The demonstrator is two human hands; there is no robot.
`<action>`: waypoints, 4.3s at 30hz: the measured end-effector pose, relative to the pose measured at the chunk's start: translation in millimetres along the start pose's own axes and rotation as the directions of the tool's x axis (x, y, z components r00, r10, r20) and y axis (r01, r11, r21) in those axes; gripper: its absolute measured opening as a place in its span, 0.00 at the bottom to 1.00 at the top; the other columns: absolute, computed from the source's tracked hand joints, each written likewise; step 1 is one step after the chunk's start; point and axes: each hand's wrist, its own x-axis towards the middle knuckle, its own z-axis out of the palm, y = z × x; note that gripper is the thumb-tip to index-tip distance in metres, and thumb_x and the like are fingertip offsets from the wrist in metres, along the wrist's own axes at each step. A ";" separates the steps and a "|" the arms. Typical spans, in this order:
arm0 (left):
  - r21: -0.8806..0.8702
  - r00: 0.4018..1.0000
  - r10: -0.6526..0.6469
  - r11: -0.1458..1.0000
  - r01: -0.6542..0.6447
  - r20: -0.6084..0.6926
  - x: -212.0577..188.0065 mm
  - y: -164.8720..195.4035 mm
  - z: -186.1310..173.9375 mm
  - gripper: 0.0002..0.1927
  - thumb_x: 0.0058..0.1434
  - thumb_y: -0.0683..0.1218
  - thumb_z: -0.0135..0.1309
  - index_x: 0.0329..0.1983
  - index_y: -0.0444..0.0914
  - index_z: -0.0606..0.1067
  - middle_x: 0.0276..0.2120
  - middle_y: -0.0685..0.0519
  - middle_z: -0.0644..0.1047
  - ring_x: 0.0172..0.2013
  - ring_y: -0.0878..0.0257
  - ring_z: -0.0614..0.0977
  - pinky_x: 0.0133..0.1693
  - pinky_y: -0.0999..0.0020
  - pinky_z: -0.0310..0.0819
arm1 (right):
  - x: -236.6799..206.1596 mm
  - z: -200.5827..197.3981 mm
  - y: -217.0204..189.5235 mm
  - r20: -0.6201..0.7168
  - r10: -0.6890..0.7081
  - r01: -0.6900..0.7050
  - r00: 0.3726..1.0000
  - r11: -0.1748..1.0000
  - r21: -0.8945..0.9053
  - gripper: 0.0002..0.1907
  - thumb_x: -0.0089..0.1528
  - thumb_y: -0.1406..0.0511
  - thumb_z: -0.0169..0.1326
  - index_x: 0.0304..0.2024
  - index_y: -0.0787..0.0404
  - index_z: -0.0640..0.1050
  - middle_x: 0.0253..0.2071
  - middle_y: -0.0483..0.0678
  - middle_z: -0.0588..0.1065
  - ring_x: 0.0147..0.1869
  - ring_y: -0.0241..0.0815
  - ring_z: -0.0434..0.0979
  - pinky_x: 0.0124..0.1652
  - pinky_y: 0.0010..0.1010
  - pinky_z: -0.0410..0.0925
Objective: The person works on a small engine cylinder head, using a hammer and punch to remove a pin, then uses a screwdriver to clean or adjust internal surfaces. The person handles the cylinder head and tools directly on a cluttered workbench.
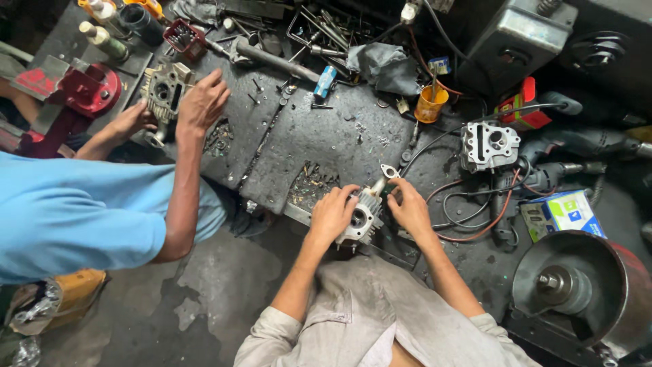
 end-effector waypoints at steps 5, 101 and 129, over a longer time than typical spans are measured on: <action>-0.318 0.959 0.234 0.908 -0.274 -0.157 9.0 -33.2 20.6 0.16 0.70 0.45 0.49 0.59 0.42 0.77 0.49 0.46 0.77 0.52 0.49 0.78 0.55 0.56 0.71 | -2.9 3.0 7.2 0.041 -0.093 0.099 0.995 0.975 -0.200 0.18 0.59 0.65 0.61 0.51 0.52 0.77 0.43 0.49 0.76 0.46 0.52 0.79 0.44 0.42 0.71; 0.834 0.726 0.612 0.187 -0.518 0.314 482.6 -15.6 -126.6 0.12 0.63 0.50 0.51 0.39 0.48 0.85 0.41 0.54 0.83 0.53 0.53 0.77 0.56 0.46 0.63 | 35.3 105.2 -118.5 0.302 -0.338 0.418 0.891 0.870 -0.262 0.37 0.67 0.52 0.48 0.72 0.65 0.59 0.75 0.55 0.56 0.79 0.55 0.51 0.70 0.49 0.50; -0.919 0.929 -0.151 -0.159 -0.360 -0.338 185.6 -110.1 -154.2 0.18 0.69 0.43 0.53 0.60 0.37 0.71 0.42 0.51 0.76 0.39 0.63 0.79 0.42 0.64 0.79 | 27.1 107.6 -115.3 0.241 -0.370 0.426 0.897 0.870 -0.247 0.36 0.67 0.52 0.50 0.71 0.65 0.62 0.75 0.55 0.59 0.78 0.55 0.56 0.70 0.47 0.54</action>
